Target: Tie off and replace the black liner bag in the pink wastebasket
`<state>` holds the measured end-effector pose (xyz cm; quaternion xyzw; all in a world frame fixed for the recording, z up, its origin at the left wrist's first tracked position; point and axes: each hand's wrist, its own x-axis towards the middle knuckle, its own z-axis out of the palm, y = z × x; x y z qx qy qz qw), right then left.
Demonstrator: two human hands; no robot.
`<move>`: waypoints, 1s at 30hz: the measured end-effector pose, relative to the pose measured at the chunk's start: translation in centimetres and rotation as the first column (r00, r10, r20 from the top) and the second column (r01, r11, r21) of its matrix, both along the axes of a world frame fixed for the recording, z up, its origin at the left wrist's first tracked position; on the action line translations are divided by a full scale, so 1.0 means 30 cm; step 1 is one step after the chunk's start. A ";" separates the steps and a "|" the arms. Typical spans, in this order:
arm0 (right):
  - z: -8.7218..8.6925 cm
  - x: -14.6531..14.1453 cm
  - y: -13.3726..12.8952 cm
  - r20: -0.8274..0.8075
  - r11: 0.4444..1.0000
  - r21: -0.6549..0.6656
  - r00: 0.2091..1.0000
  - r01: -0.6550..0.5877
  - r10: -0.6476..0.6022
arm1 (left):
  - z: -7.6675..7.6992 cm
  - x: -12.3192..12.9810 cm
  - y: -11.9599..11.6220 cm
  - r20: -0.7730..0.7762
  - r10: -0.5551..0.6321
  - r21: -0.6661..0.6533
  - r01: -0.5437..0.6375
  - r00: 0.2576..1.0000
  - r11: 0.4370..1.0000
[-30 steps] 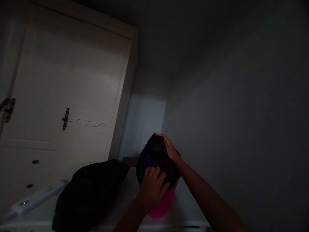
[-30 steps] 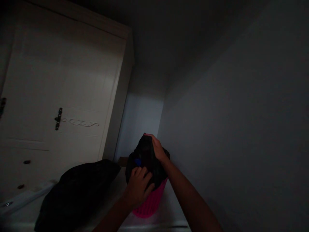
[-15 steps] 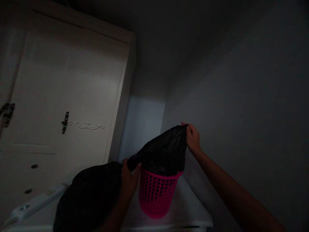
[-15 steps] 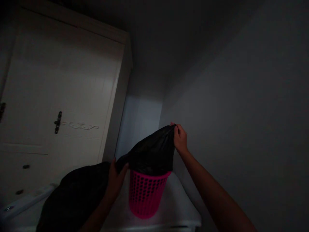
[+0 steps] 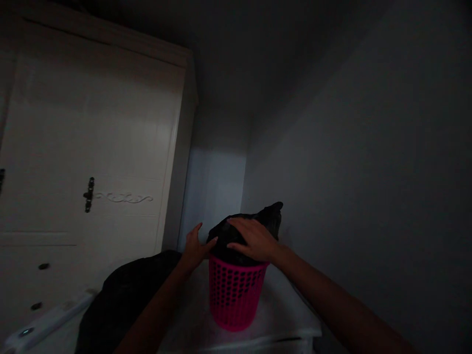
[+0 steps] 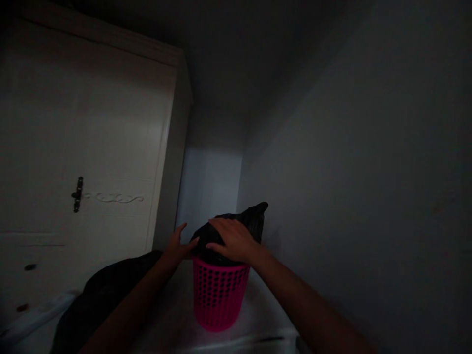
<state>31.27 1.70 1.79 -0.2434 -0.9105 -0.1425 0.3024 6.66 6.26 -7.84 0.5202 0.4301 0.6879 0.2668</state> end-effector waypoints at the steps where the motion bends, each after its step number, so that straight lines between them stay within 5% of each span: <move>1: -0.026 -0.027 0.006 0.036 0.997 -0.068 0.999 0.037 -0.035 | -0.010 -0.018 0.010 -0.006 -0.043 -0.041 0.042 0.999 0.998; 6: -0.121 -0.129 0.075 0.072 0.956 -0.270 0.992 0.117 -0.101 | 0.035 -0.062 0.007 -0.026 -0.170 -0.076 0.168 0.985 0.983; 8: -0.134 -0.167 0.111 -0.025 0.953 -0.294 0.996 0.075 -0.086 | 0.085 -0.040 -0.022 0.061 -0.191 -0.060 0.195 0.980 0.979; 12: -0.131 -0.222 0.171 -0.134 0.920 -0.387 0.984 0.056 -0.116 | 0.152 0.019 -0.092 0.175 -0.418 0.037 0.419 0.891 0.907; 16: -0.098 -0.224 0.163 -0.305 0.903 -0.429 0.939 0.016 -0.161 | 0.122 0.046 -0.102 0.055 -0.339 0.183 0.325 0.939 0.928; 19: -0.039 -0.186 0.107 -0.276 0.908 -0.382 0.959 -0.171 0.064 | 0.079 0.071 -0.079 -0.030 -0.422 0.173 0.420 0.906 0.891; 22: 0.041 -0.094 0.063 -0.139 0.898 -0.384 0.975 -0.216 0.175 | 0.066 0.108 -0.072 -0.014 -0.449 0.066 0.449 0.893 0.891; 26: 0.081 0.100 0.102 -0.311 0.863 -0.495 0.948 -0.103 -0.066 | 0.091 0.148 -0.094 0.217 -0.403 0.046 0.403 0.889 0.914; 28: 0.048 0.191 0.158 -0.460 0.867 -0.495 0.828 0.061 -0.320 | 0.107 0.169 -0.101 0.407 -0.438 0.105 0.435 0.802 0.894; 30: -0.004 0.254 0.218 -0.488 0.799 -0.573 0.709 0.180 -0.509 | 0.117 0.190 -0.100 0.526 -0.455 0.118 0.469 0.718 0.875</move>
